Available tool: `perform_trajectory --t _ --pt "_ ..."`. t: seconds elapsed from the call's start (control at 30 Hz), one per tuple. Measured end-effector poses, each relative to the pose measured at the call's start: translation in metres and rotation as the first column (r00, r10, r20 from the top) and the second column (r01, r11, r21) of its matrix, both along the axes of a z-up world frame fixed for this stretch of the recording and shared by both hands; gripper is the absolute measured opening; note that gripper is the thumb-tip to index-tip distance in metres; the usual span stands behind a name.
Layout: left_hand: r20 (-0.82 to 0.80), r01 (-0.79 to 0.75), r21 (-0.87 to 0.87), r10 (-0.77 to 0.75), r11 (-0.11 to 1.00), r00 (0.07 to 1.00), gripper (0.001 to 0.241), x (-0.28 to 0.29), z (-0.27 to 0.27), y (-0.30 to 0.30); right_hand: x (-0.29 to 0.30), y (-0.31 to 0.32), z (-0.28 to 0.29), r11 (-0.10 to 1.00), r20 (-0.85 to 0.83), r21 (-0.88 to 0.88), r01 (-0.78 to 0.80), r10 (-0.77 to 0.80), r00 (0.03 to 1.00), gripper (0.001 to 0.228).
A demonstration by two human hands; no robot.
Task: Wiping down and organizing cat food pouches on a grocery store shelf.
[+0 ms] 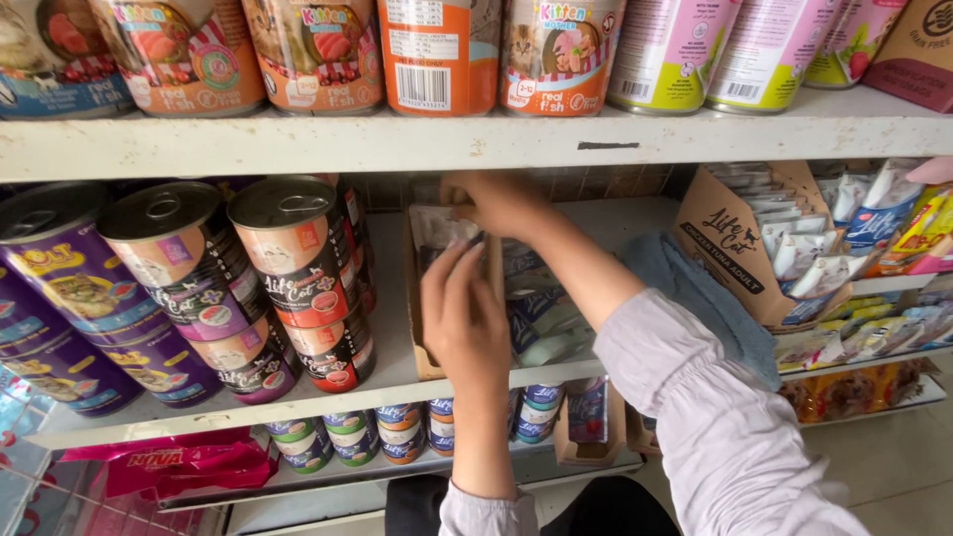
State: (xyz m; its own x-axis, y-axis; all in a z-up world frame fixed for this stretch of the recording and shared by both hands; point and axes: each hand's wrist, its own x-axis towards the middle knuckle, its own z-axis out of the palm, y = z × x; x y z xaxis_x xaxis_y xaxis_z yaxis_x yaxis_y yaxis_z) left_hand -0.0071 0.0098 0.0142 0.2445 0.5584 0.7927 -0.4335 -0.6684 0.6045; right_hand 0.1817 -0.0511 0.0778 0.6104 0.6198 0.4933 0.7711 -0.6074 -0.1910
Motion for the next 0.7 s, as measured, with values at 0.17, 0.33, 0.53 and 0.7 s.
perform_trajectory --t 0.17,0.33,0.53,0.7 --pt "-0.19 0.227 0.094 -0.207 0.969 0.96 0.03 0.029 -0.037 0.013 -0.006 0.01 -0.009 0.991 0.117 -0.103 0.081 -0.068 0.991 0.02" --pt "-0.373 0.379 0.089 -0.322 0.921 0.87 0.043 0.032 -0.048 0.019 0.012 0.016 -0.035 0.977 0.307 0.012 0.212 -0.205 0.929 0.017" --pt "-0.47 0.425 0.095 -0.336 0.9 0.816 0.039 0.033 -0.051 0.019 -0.007 0.011 -0.017 0.987 0.09 0.056 0.152 -0.156 0.984 0.023" --pt "-0.518 0.5 0.01 -0.424 0.866 0.743 0.041 0.016 -0.031 0.017 0.018 0.004 -0.03 0.989 0.032 0.062 0.135 -0.138 0.99 0.022"
